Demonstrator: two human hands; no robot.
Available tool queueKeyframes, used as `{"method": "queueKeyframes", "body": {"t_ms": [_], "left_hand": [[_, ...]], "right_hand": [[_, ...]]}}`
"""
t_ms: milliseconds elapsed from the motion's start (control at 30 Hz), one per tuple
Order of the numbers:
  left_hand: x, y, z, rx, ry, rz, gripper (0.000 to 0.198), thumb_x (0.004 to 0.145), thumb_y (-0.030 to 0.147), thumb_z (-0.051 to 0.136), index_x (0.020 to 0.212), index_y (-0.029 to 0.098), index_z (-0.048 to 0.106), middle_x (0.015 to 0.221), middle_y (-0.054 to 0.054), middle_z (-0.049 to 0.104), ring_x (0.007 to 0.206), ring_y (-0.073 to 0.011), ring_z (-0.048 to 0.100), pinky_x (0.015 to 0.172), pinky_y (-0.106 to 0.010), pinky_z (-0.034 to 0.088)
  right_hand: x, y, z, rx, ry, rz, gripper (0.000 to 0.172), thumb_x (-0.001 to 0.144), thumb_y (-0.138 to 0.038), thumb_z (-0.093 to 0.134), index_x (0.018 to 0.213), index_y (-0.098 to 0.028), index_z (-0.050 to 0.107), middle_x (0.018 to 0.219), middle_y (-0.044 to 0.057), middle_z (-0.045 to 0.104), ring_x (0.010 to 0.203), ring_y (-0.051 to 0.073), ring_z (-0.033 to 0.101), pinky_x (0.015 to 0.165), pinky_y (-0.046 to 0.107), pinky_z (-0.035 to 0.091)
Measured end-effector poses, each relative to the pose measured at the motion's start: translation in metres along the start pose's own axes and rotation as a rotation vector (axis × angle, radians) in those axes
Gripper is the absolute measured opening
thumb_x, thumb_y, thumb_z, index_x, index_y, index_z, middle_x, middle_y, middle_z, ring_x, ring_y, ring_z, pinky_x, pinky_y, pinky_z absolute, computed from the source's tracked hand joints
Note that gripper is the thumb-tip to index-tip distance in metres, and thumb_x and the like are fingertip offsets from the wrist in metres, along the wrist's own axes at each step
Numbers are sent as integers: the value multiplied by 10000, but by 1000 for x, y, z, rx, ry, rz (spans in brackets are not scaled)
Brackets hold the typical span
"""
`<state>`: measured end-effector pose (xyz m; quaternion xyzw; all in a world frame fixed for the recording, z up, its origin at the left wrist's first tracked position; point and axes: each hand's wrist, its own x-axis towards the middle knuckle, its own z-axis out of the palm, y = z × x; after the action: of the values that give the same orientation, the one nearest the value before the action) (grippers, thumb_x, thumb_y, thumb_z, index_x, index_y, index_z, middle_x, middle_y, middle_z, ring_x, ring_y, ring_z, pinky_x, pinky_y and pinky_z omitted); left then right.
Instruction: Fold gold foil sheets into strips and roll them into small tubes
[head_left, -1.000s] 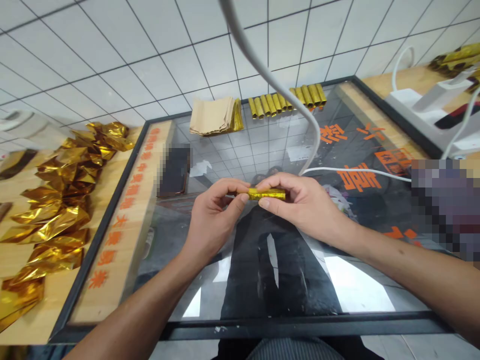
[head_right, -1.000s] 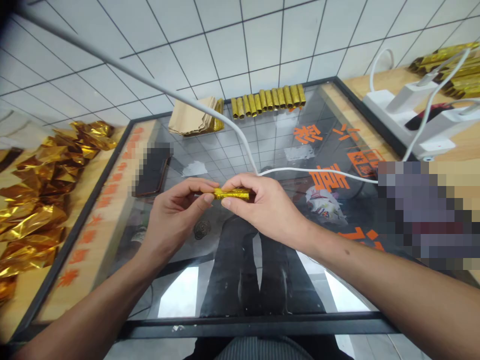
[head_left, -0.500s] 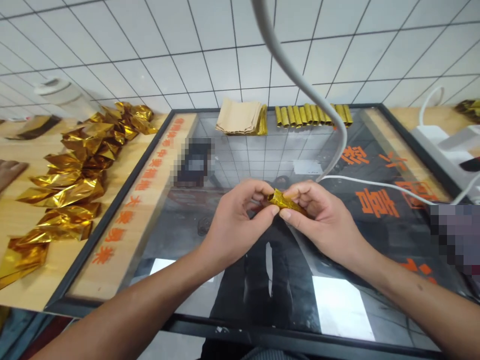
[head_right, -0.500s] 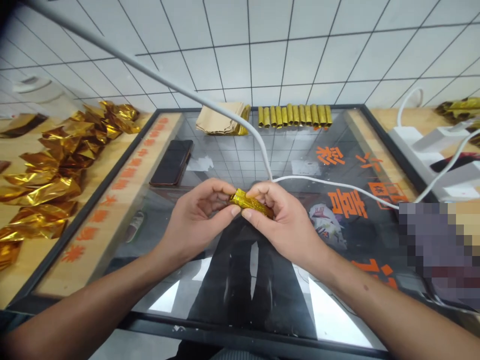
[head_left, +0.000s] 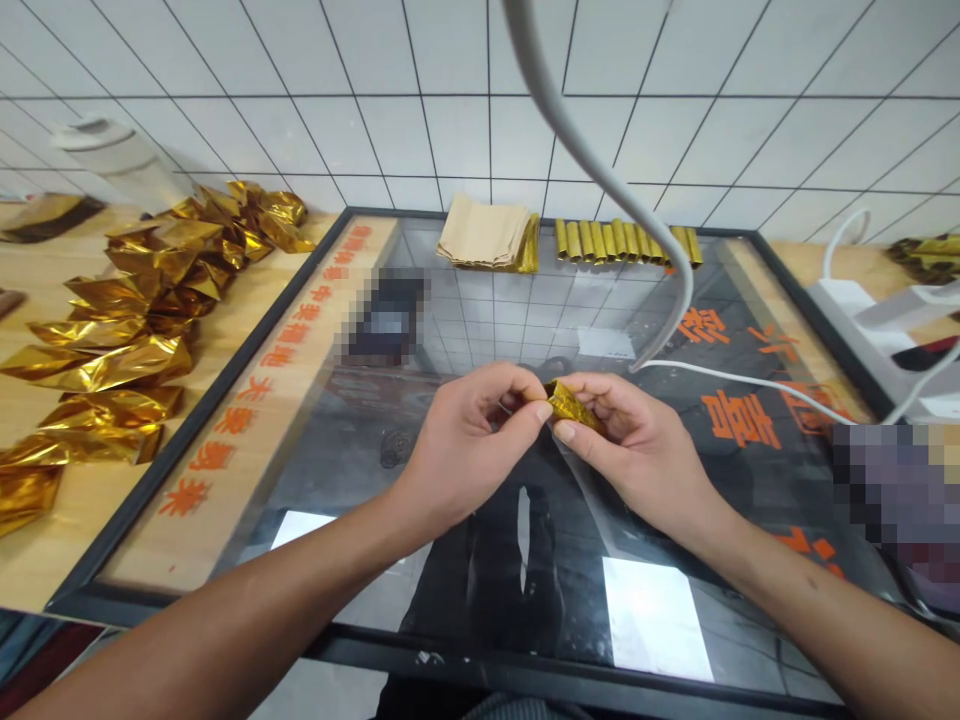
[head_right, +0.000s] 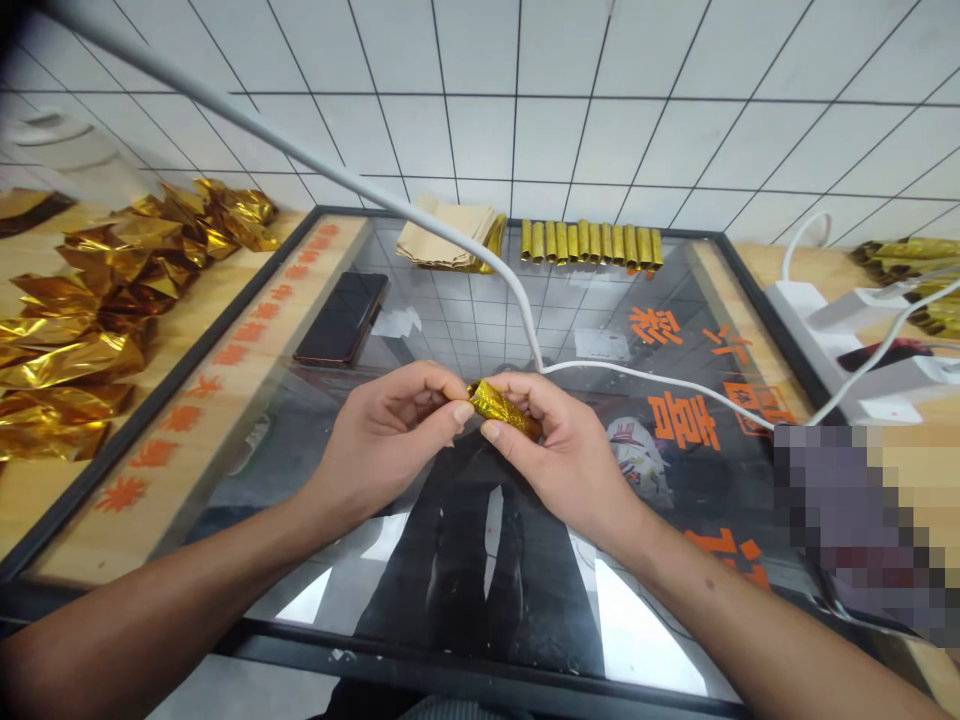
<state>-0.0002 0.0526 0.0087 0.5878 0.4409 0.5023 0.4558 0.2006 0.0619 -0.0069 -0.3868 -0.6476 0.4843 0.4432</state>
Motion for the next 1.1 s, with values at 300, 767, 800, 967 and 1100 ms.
{"method": "queueKeyframes", "body": {"t_ms": [300, 767, 800, 967, 1100], "left_hand": [[1, 2, -1, 46, -17, -9, 93, 918, 149, 700, 835, 190, 698, 798, 13, 654, 734, -120, 587, 675, -264, 458], [2, 4, 1, 69, -7, -6, 90, 900, 166, 717, 818, 203, 729, 824, 5, 656, 776, -139, 594, 696, -290, 447], [2, 3, 1, 66, -5, -11, 94, 902, 170, 718, 815, 204, 733, 820, 6, 653, 774, -139, 590, 697, -292, 444], [2, 3, 1, 35, 18, -60, 85, 900, 194, 731, 820, 204, 758, 794, 14, 641, 730, -124, 563, 669, -283, 432], [1, 3, 2, 29, 46, -79, 64, 883, 203, 744, 823, 197, 765, 803, 5, 673, 741, -128, 580, 684, -279, 448]], "right_hand": [[1, -1, 1, 4, 10, -23, 283, 963, -216, 808, 1229, -301, 761, 1144, 0, 819, 1044, 178, 784, 965, 333, 638], [-3, 2, -1, -215, -12, -99, 286, 1023, -276, 747, 1304, -317, 724, 1217, 17, 802, 1093, 218, 775, 1011, 398, 606], [-3, 1, -1, -219, -18, -103, 283, 1029, -285, 739, 1310, -314, 719, 1222, 21, 801, 1092, 221, 776, 1008, 401, 605], [-3, 0, -1, -223, -30, -110, 269, 1051, -298, 707, 1320, -305, 713, 1260, 32, 795, 1106, 226, 772, 1012, 404, 601], [-4, 2, 0, -228, -39, -118, 299, 1055, -287, 699, 1351, -324, 701, 1262, 19, 788, 1129, 221, 764, 1032, 396, 588]]}}
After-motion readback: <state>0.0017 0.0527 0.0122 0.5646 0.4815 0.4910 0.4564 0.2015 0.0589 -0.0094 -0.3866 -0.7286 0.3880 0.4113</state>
